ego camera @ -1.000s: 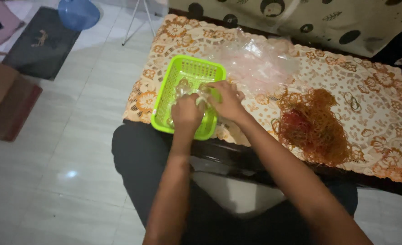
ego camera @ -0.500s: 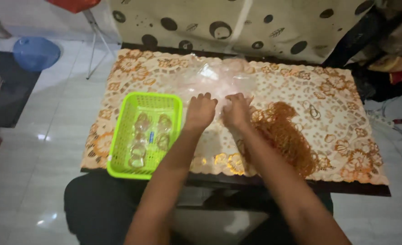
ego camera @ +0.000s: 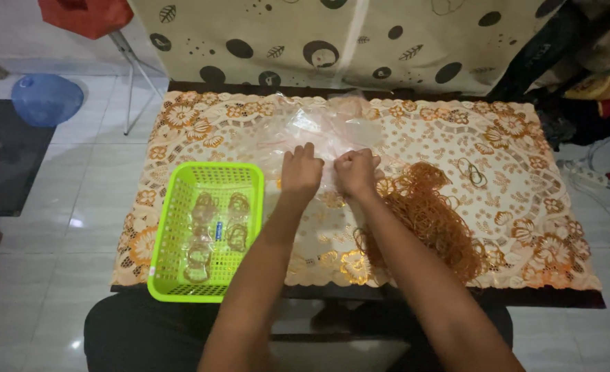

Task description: Untangling and sorting rubber bands from a pile into a plastic basket

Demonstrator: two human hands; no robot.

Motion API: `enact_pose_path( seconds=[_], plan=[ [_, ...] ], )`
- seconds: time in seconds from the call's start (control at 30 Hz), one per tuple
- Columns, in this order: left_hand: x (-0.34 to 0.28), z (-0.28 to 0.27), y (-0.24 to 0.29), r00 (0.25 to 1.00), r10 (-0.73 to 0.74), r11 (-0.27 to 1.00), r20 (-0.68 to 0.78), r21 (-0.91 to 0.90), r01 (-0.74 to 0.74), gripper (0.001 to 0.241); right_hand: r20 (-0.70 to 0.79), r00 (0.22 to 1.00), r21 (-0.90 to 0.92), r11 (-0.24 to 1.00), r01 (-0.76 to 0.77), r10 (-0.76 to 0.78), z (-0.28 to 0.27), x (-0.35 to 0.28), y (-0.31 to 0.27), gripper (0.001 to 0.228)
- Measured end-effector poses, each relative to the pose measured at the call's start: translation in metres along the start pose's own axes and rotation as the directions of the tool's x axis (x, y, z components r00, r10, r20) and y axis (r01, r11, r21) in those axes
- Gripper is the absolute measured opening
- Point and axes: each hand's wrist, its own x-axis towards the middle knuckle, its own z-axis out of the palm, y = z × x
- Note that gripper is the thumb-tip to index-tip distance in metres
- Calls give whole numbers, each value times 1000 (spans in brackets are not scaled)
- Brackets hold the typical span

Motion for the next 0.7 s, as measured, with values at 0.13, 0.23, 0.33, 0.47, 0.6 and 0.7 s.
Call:
enact_pose_path(
  seconds=[0.13, 0.23, 0.33, 0.47, 0.6, 0.7],
  plan=[
    [-7, -25, 2, 999, -1, 1000, 32, -30, 2, 13, -15, 1000, -19, 1000, -7, 7, -58, -35, -37, 12],
    [-18, -44, 6, 1000, 24, 994, 15, -103, -22, 17, -39, 998, 125, 990, 58, -53, -89, -59, -48, 11],
    [-41, -72, 12, 999, 37, 988, -28, -149, -41, 23, 7, 997, 266, 961, 78, -82, -110, -89, -49, 27],
    [-80, -112, 23, 998, -53, 892, 46, -447, 68, 13, -18, 809, 494, 698, 519, -588, -145, -123, -37, 42],
    [-119, -113, 28, 989, -44, 665, 139, -735, 132, 13, 82, 883, 622, 716, 318, -463, -201, -201, -69, 28],
    [-148, -123, 40, 999, -28, 455, 37, -889, 45, 9, 163, 933, 598, 784, 165, -321, -207, -227, -64, 21]
  ],
)
